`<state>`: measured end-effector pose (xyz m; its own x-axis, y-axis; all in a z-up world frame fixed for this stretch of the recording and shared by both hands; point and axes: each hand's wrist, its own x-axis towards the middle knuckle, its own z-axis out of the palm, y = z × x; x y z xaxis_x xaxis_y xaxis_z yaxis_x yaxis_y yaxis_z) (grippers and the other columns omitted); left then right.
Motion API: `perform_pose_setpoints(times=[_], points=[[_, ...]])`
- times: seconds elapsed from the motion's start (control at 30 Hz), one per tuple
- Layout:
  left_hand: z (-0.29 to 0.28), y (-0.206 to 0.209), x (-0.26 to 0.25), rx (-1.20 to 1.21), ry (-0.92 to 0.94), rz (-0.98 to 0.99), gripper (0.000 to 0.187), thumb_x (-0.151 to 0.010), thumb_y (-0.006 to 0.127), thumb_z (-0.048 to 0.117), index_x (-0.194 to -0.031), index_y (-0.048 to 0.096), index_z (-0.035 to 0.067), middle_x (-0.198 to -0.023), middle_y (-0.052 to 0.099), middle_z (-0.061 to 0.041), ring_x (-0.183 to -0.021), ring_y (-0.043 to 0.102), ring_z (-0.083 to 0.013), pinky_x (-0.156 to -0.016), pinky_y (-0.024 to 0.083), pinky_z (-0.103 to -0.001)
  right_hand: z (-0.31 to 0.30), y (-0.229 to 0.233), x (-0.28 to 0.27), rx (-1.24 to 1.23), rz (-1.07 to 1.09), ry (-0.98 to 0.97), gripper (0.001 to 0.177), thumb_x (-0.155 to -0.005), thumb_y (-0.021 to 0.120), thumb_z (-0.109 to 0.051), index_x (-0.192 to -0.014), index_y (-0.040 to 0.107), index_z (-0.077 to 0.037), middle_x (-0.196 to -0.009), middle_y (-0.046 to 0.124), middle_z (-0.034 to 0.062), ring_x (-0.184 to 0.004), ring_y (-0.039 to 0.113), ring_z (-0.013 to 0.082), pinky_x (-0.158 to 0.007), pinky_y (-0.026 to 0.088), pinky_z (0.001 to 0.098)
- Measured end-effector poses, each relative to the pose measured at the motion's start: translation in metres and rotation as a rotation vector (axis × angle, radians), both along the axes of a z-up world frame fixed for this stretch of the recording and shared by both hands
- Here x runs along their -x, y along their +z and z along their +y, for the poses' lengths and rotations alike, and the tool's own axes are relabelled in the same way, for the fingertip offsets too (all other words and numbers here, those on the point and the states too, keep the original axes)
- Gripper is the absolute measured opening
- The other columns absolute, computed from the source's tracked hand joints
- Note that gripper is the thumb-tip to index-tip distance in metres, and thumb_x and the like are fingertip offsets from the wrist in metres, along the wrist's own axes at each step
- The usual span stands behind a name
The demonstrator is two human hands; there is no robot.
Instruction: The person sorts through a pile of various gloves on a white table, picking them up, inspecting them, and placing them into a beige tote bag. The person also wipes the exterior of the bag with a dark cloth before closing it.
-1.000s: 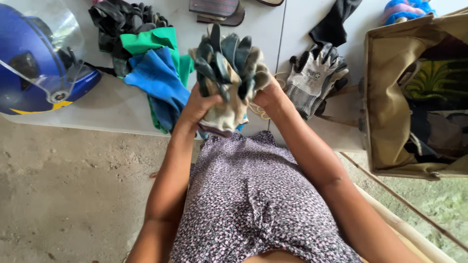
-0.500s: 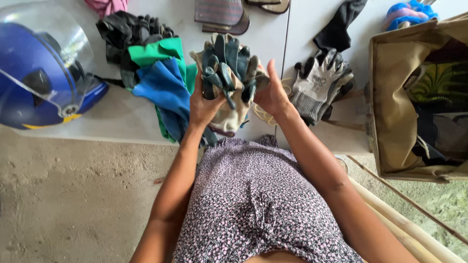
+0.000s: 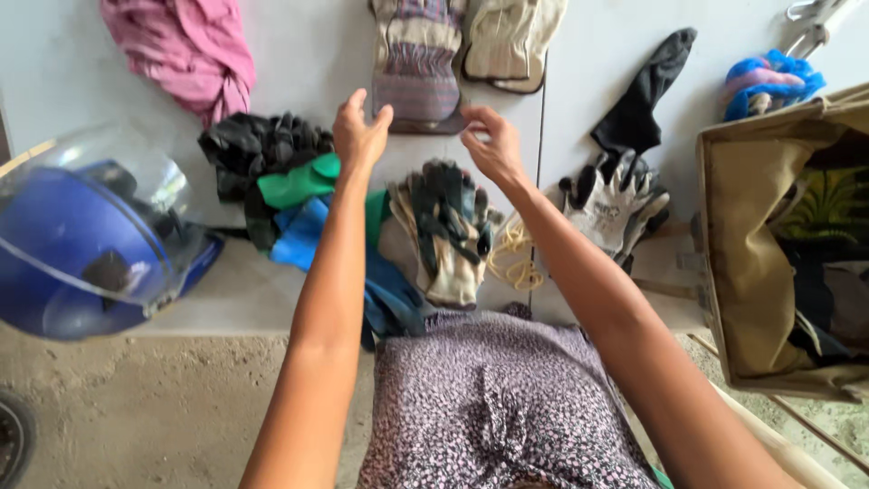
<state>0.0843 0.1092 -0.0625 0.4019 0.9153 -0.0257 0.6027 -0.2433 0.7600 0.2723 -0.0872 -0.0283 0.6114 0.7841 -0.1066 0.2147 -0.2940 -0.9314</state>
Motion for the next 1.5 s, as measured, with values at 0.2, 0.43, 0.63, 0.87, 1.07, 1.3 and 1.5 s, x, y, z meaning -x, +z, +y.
perform_pose_setpoints(times=[0.2, 0.43, 0.63, 0.87, 1.07, 1.3, 1.5], points=[[0.015, -0.002, -0.050, 0.174, 0.081, 0.372, 0.062, -0.067, 0.086, 0.040, -0.117, 0.067, 0.008, -0.109, 0.074, -0.017, -0.100, 0.071, -0.0366, -0.085, 0.056, -0.046, 0.094, -0.011, -0.026, 0.219, -0.223, -0.120, 0.049, -0.087, 0.087, -0.027, -0.114, 0.062, 0.006, -0.103, 0.071, 0.0220, -0.100, 0.069, 0.0372, -0.089, 0.055, 0.0459], [0.035, 0.049, -0.034, 0.761, 0.067, 0.098, 0.067, -0.079, 0.083, 0.060, -0.115, 0.073, 0.004, -0.107, 0.078, -0.013, -0.096, 0.076, -0.0275, -0.081, 0.061, -0.043, 0.121, 0.034, -0.056, 0.038, 0.385, 0.195, 0.036, -0.081, 0.076, 0.004, -0.116, 0.069, 0.000, -0.102, 0.074, 0.0108, -0.093, 0.070, 0.0228, -0.080, 0.059, 0.0383], [0.086, 0.096, -0.042, 0.903, -0.075, -0.825, 0.075, -0.091, 0.077, 0.022, -0.155, 0.041, 0.007, -0.145, 0.059, -0.011, -0.131, 0.058, -0.0233, -0.114, 0.045, -0.037, 0.153, 0.078, -0.071, -0.224, 0.587, 0.291, 0.035, -0.100, 0.070, -0.013, -0.133, 0.059, -0.004, -0.120, 0.074, 0.0073, -0.097, 0.071, 0.0133, -0.082, 0.061, 0.0306], [0.112, 0.158, -0.013, 0.597, -0.107, -1.164, 0.077, -0.104, 0.068, -0.006, -0.164, 0.025, 0.014, -0.149, 0.058, -0.014, -0.133, 0.057, -0.0246, -0.118, 0.045, -0.038, 0.098, 0.016, -0.036, 0.365, -0.633, 0.173, 0.062, -0.079, 0.085, -0.049, -0.111, 0.055, -0.005, -0.086, 0.067, 0.0181, -0.076, 0.065, 0.0362, -0.065, 0.054, 0.0456], [0.092, 0.156, -0.003, 0.992, -0.148, -1.617, 0.067, -0.100, 0.060, 0.005, -0.159, 0.030, 0.013, -0.148, 0.056, -0.010, -0.134, 0.061, -0.0264, -0.118, 0.047, -0.043, 0.081, 0.003, -0.015, 0.177, -0.359, 0.065, 0.042, -0.073, 0.083, -0.021, -0.110, 0.068, -0.009, -0.091, 0.068, 0.0150, -0.081, 0.067, 0.0329, -0.072, 0.054, 0.0421], [0.076, 0.113, 0.002, 1.039, -0.164, -1.558, 0.073, -0.099, 0.070, 0.006, -0.161, 0.033, 0.016, -0.142, 0.061, -0.007, -0.130, 0.063, -0.0234, -0.112, 0.055, -0.040, 0.072, 0.084, -0.069, -0.135, 0.078, -0.063, 0.040, -0.082, 0.059, 0.001, -0.122, 0.061, -0.002, -0.103, 0.064, 0.0029, -0.089, 0.063, 0.0133, -0.074, 0.057, 0.0289], [0.056, 0.036, -0.036, 0.846, 0.012, -1.070, 0.077, -0.095, 0.073, 0.002, -0.156, 0.029, 0.014, -0.142, 0.063, -0.013, -0.127, 0.064, -0.0256, -0.107, 0.057, -0.040, -0.005, 0.151, -0.126, -0.188, -0.200, -0.251, 0.015, -0.089, 0.050, 0.009, -0.101, 0.055, 0.002, -0.090, 0.061, 0.0065, -0.081, 0.058, 0.0125, -0.070, 0.052, 0.0288]])
